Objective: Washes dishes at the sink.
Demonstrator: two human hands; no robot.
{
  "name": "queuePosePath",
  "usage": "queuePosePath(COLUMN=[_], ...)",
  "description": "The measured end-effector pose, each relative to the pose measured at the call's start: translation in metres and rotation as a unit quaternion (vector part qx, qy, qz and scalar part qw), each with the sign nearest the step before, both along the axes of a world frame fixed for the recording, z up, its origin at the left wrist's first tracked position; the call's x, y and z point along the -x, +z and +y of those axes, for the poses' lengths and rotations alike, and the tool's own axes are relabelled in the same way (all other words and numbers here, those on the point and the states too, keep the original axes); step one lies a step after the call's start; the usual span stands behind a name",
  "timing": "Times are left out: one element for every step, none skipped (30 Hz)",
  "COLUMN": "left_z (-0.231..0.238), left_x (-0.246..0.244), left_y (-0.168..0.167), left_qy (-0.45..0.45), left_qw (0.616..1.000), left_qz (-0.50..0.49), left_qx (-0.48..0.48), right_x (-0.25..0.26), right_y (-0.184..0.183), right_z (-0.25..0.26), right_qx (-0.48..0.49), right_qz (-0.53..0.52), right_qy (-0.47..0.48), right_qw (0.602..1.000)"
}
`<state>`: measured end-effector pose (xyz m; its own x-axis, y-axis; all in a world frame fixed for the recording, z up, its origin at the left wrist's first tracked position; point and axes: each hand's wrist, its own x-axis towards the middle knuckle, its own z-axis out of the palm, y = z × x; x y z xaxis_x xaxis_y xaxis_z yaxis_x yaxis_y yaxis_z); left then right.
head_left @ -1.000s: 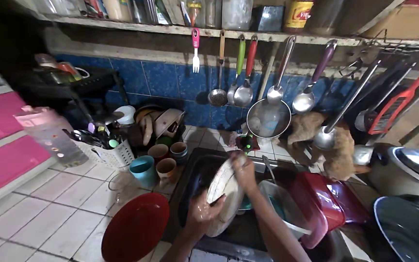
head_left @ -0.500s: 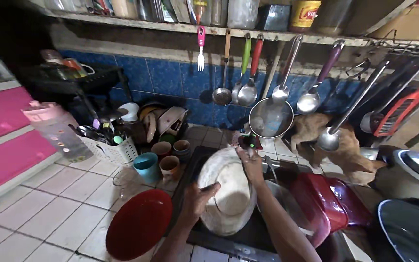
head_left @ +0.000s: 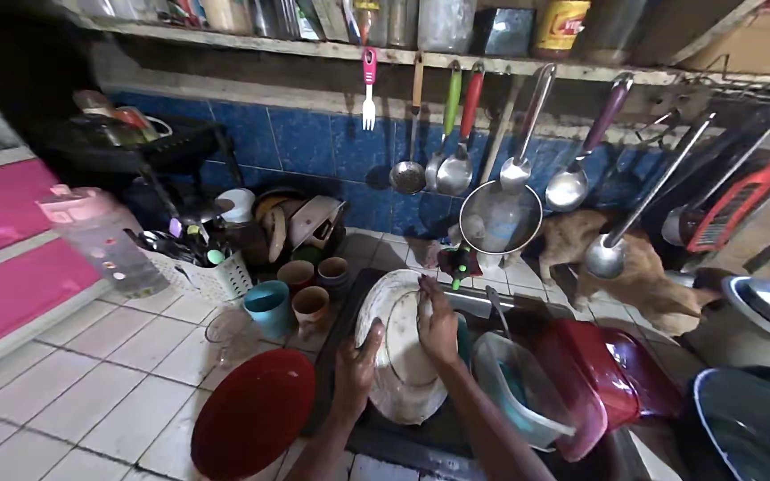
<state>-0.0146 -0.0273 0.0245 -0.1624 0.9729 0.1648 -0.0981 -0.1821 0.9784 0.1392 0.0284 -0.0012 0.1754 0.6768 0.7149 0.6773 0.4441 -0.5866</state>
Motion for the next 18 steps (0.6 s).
queuePosePath(left_z=[0.003, 0.008, 0.013, 0.019, 0.023, 0.028, 0.035, 0.046, 0.06, 0.079, 0.097, 0.116, 0.134, 0.153, 0.172, 0.19, 0.206, 0.221], left_x=[0.0, -0.002, -0.003, -0.005, -0.006, -0.009, -0.015, -0.022, -0.031, -0.04, -0.05, -0.058, -0.065, -0.071, -0.076, -0.081, -0.085, -0.088], left_y=[-0.004, -0.007, -0.009, -0.008, -0.003, 0.004, 0.011, 0.013, 0.011, 0.006, 0.003, 0.001, -0.001, -0.004, -0.009, -0.015, -0.022, -0.029], left_qy=[-0.013, -0.023, -0.027, -0.018, -0.003, 0.011, 0.027, 0.039, 0.047, 0.058, 0.065, 0.066, 0.055, 0.04, 0.021, 0.002, -0.015, -0.023], left_qw=[0.999, 0.997, 0.996, 0.995, 0.993, 0.989, 0.985, 0.98, 0.975, 0.97, 0.964, 0.958, 0.952, 0.944, 0.931, 0.911, 0.888, 0.862], left_qz=[0.019, 0.034, 0.049, 0.076, 0.11, 0.14, 0.165, 0.183, 0.194, 0.197, 0.202, 0.217, 0.237, 0.262, 0.294, 0.337, 0.389, 0.437], left_qx=[-0.034, -0.058, -0.07, -0.064, -0.05, -0.04, -0.045, -0.067, -0.099, -0.132, -0.159, -0.177, -0.187, -0.198, -0.216, -0.235, -0.247, -0.257], right_x=[0.009, 0.021, 0.031, 0.034, 0.031, 0.022, 0.011, 0.0, -0.012, -0.021, -0.029, -0.036, -0.042, -0.05, -0.059, -0.068, -0.08, -0.091], right_y=[-0.003, -0.005, -0.009, -0.014, -0.017, -0.018, -0.014, -0.006, 0.003, 0.012, 0.02, 0.027, 0.031, 0.032, 0.031, 0.027, 0.022, 0.017], right_z=[-0.013, -0.029, -0.043, -0.052, -0.06, -0.066, -0.073, -0.082, -0.091, -0.101, -0.111, -0.121, -0.13, -0.136, -0.141, -0.146, -0.15, -0.155], right_qx=[-0.001, -0.02, -0.052, -0.066, -0.054, -0.03, 0.0, 0.047, 0.088, 0.115, 0.135, 0.155, 0.173, 0.183, 0.184, 0.178, 0.168, 0.157], right_qz=[-0.01, -0.018, -0.021, -0.017, 0.002, 0.032, 0.068, 0.11, 0.154, 0.202, 0.249, 0.291, 0.333, 0.37, 0.404, 0.433, 0.455, 0.475], right_qy=[0.012, 0.035, 0.057, 0.077, 0.093, 0.096, 0.081, 0.065, 0.053, 0.053, 0.056, 0.055, 0.049, 0.04, 0.036, 0.036, 0.046, 0.061], right_qw=[1.0, 0.999, 0.997, 0.995, 0.994, 0.994, 0.994, 0.991, 0.983, 0.971, 0.957, 0.942, 0.926, 0.91, 0.895, 0.883, 0.873, 0.864])
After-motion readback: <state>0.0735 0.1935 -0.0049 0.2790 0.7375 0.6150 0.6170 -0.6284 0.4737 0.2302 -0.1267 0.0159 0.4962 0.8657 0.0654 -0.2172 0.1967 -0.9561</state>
